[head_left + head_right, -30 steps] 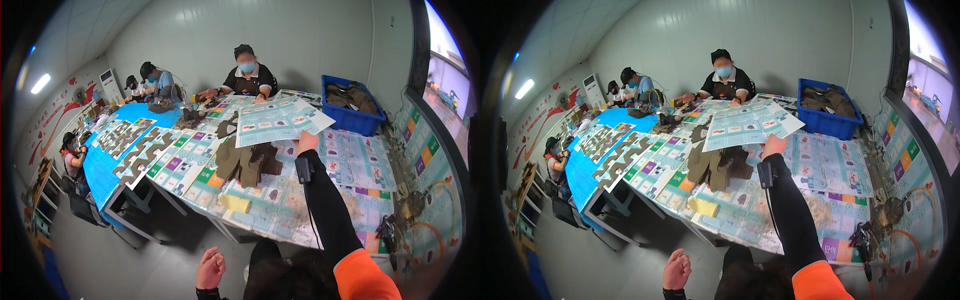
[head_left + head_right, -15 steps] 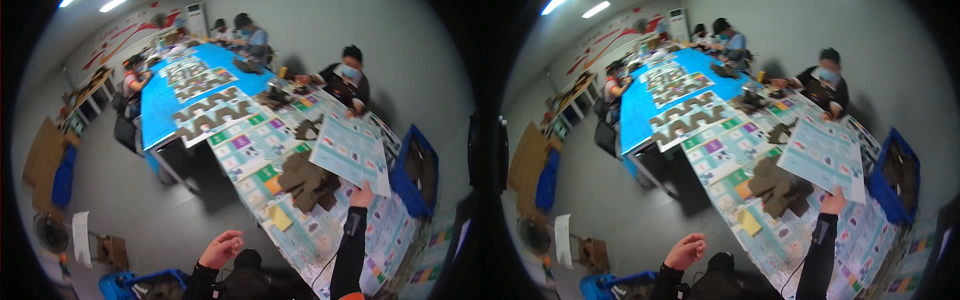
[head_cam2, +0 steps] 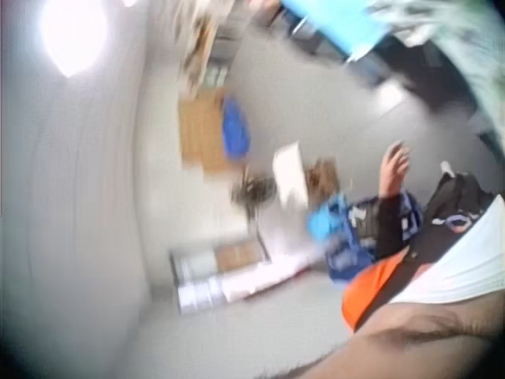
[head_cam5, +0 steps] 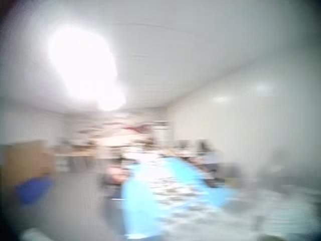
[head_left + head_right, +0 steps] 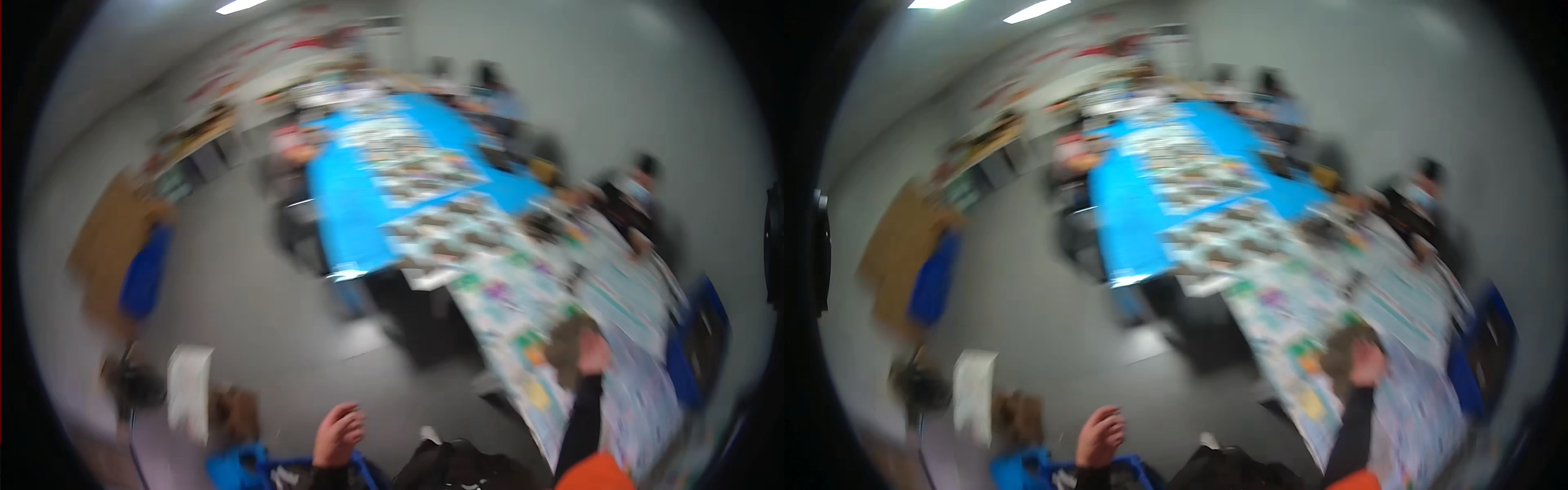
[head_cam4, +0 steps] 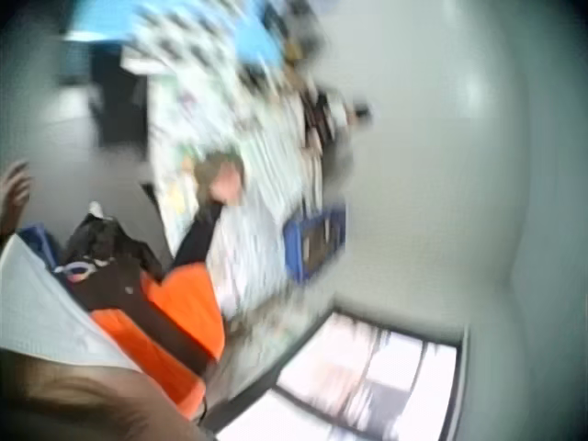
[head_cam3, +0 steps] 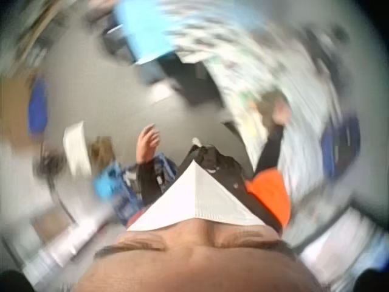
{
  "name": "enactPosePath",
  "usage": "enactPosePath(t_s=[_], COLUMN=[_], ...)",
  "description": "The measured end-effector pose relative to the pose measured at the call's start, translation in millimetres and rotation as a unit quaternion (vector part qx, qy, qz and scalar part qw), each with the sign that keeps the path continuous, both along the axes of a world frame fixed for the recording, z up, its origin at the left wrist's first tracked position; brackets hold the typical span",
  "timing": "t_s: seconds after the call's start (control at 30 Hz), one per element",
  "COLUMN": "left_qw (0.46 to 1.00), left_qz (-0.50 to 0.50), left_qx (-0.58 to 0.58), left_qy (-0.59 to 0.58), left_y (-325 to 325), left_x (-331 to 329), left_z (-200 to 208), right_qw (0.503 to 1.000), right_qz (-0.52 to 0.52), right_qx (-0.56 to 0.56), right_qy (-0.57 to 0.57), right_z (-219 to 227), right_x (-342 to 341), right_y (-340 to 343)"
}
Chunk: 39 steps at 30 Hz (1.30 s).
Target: Apply adhesive to shoe upper components using a handheld glue gun.
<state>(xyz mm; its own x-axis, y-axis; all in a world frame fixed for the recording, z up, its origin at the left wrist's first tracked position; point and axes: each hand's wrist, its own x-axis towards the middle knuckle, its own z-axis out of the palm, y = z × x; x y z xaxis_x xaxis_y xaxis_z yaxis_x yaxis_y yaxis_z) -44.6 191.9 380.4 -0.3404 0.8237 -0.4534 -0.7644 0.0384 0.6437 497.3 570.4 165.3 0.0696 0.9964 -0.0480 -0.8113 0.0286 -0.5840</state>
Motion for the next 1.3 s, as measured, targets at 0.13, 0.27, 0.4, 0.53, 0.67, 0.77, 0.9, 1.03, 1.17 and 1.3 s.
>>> enactPosePath(t_s=[0.13, 0.27, 0.4, 0.53, 0.67, 0.77, 0.9, 1.03, 1.17, 1.3], left_qw=[0.999, 0.993, 0.986, 0.98, 0.97, 0.963, 0.946, 0.924, 0.911, 0.914], left_qz=[0.016, 0.1, 0.157, 0.192, 0.238, 0.265, 0.32, 0.373, 0.41, 0.401], left_qx=[0.026, 0.035, 0.04, 0.044, 0.036, 0.026, 0.016, 0.021, 0.019, 0.057], left_qy=[0.042, 0.056, 0.039, 0.021, 0.032, 0.04, 0.043, 0.081, 0.044, 0.025], left_y=[-13, -44, -39, -23, -18, -8, -14, -28, -23, -16], left_x=[-59, -100, -114, -162, -225, -282, -354, -421, -493, -584], left_z=[12, 9, -4, -23, -25, -25, -19, -25, -36, -51], right_qw=[0.967, 0.907, 0.837, 0.799, 0.786, 0.761, 0.739, 0.683, 0.63, 0.615], right_qz=[0.128, 0.29, 0.435, 0.513, 0.537, 0.568, 0.607, 0.687, 0.729, 0.737], right_qx=[-0.182, -0.259, -0.227, -0.186, -0.18, -0.187, -0.18, -0.158, -0.133, -0.127], right_qy=[-0.125, -0.161, -0.242, -0.253, -0.248, -0.25, -0.231, -0.192, -0.232, -0.25], right_z=[31, 57, 103, 119, 113, 106, 110, 125, 135, 137], right_x=[-161, -342, -432, -504, -583, -644, -753, -861, -959, -1042], right_y=[-50, -96, -108, -91, -69, -50, -42, -51, -62, -61])
